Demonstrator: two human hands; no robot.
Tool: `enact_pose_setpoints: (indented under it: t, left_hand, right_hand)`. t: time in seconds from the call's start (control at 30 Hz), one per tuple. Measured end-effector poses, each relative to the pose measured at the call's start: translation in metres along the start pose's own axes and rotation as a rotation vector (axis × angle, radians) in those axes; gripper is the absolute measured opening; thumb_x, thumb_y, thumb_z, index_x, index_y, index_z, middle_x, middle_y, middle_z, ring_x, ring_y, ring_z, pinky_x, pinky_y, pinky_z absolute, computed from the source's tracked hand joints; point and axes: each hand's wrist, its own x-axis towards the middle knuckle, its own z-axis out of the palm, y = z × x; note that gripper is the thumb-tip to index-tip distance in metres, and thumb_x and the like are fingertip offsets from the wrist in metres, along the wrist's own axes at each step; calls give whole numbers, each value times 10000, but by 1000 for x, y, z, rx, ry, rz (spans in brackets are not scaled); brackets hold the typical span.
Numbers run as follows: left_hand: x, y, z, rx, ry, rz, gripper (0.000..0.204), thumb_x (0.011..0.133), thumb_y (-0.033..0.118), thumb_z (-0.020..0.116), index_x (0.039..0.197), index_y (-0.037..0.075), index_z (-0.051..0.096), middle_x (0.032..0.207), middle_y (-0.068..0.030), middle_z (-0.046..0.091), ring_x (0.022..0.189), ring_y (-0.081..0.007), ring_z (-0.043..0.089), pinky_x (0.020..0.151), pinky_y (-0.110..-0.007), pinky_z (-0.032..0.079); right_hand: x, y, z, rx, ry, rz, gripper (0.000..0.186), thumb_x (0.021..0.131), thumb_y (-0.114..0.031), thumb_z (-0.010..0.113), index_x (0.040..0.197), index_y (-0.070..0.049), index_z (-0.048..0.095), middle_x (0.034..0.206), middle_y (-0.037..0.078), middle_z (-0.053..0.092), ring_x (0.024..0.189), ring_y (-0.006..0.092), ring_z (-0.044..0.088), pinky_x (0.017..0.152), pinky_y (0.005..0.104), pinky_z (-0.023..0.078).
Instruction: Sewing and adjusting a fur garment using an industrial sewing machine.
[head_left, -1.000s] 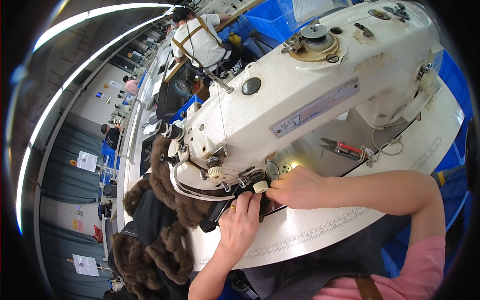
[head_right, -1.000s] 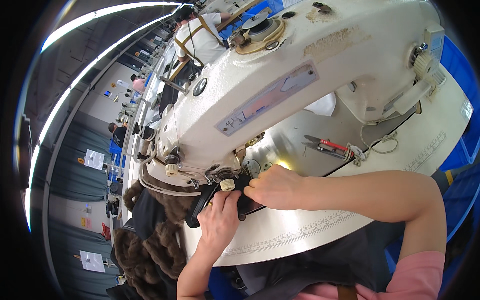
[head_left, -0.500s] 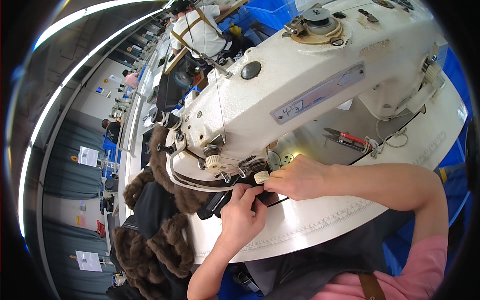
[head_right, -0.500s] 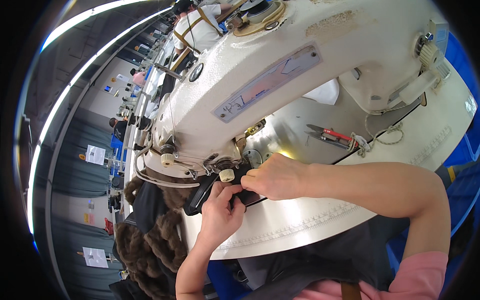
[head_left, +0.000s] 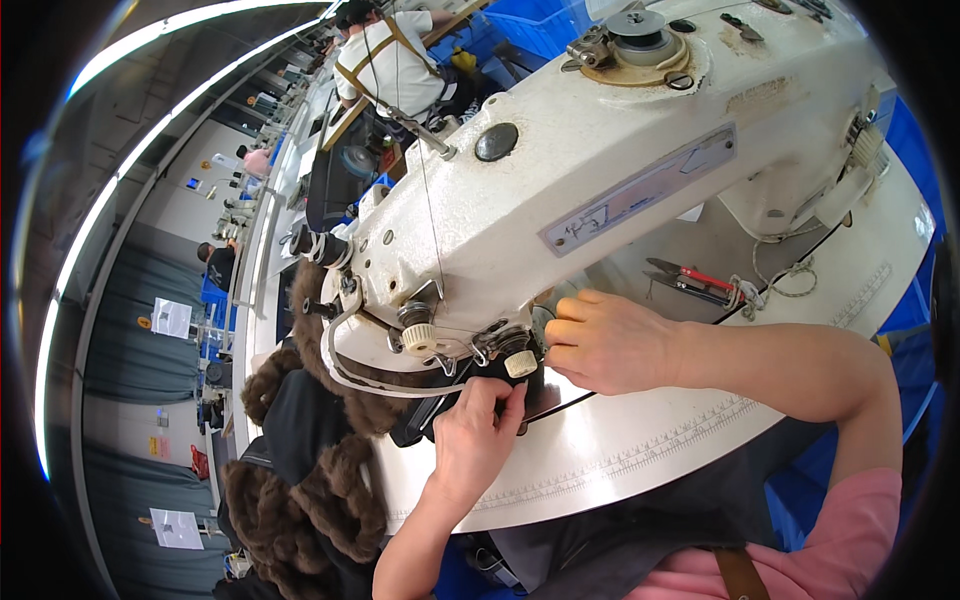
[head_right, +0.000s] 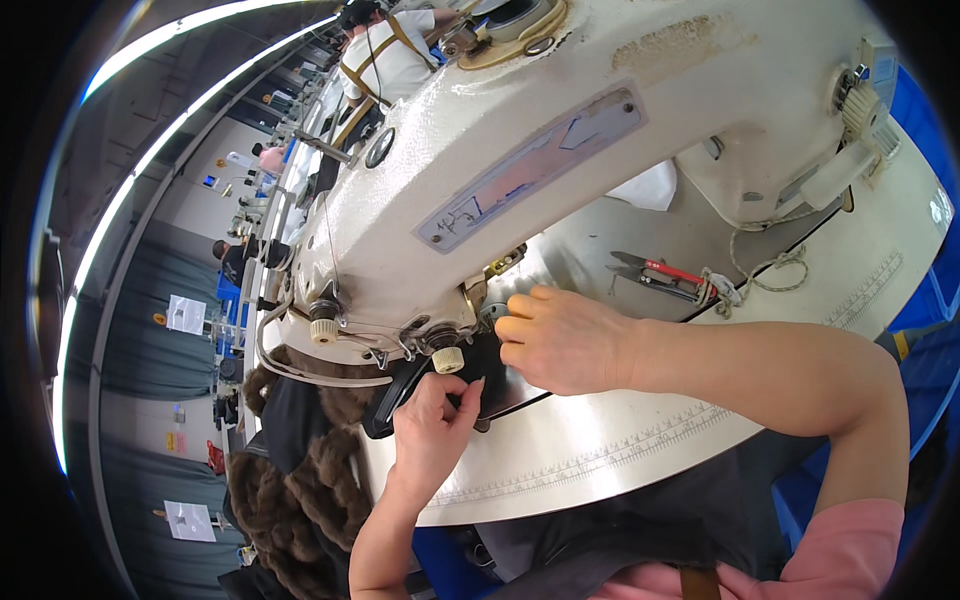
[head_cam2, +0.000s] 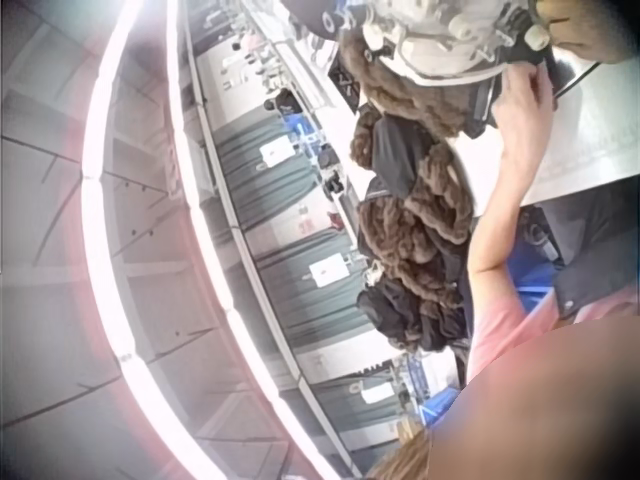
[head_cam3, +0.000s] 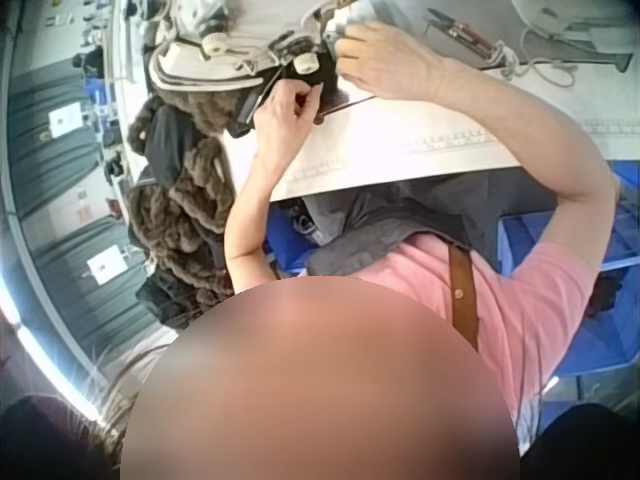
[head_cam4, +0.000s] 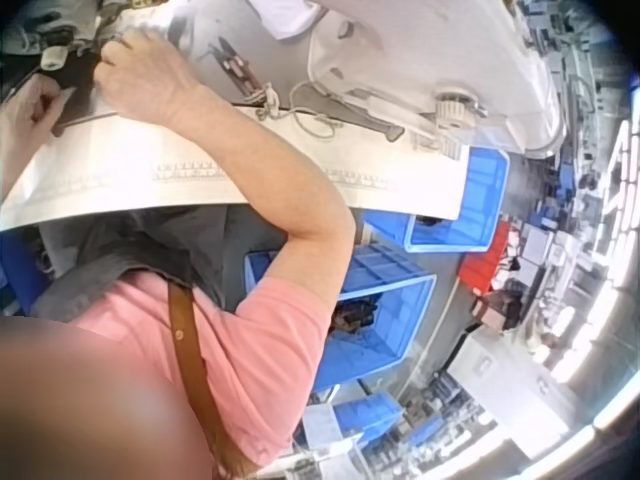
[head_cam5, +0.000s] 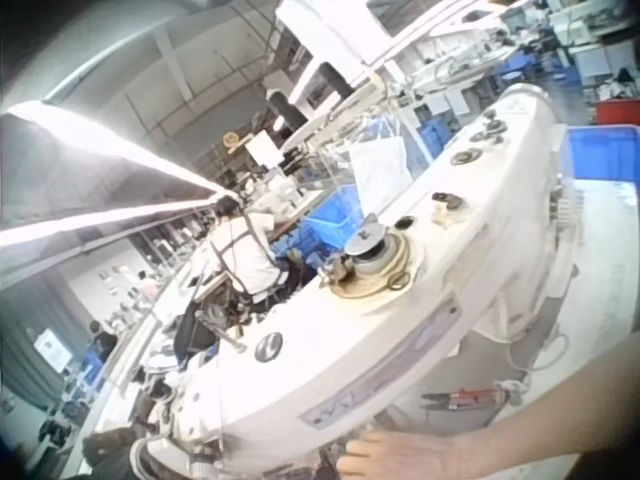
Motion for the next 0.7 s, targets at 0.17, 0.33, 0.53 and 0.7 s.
enact_pose_setpoints:
  t: [0.17, 0.33, 0.53, 0.7]
  left_hand:
    - [3, 8, -9, -123, -87, -247, 231, 850, 68, 713, 1048, -4, 618, 830, -125, 631, 572, -273, 608, 529, -363, 506]
    - [3, 10, -13, -58, -115, -180, 249, 869, 58, 666, 1105, -9, 623, 898, -176, 624, 671, -349, 634, 602, -407, 527]
    - [10, 16, -17, -25, -173, -221, 197, 876, 90, 660, 1045, -6, 630, 918, -183, 621, 698, -368, 641, 624, -428, 532]
    - [5, 9, -10, -29, -125, -237, 196, 874, 108, 670, 1044, 14, 642, 923, -164, 632, 700, -356, 647, 610, -422, 530]
  right_hand:
    - [-1, 0, 1, 37, -4, -58, 85, 772, -179, 684, 753, -123, 622, 777, -20, 525, 809, 172, 511, 725, 311, 419]
    - [-3, -6, 1, 50, -54, -87, 75, 770, -184, 683, 779, -126, 636, 829, -44, 594, 825, 163, 515, 750, 312, 426]
    - [-2, -12, 6, 101, 33, -30, 196, 766, -207, 663, 920, -96, 715, 908, -40, 646, 892, 163, 536, 775, 294, 432]
    - [-1, -12, 2, 158, -23, -6, 251, 816, -199, 656, 1036, -89, 708, 1012, -44, 672, 932, 163, 543, 809, 307, 433]
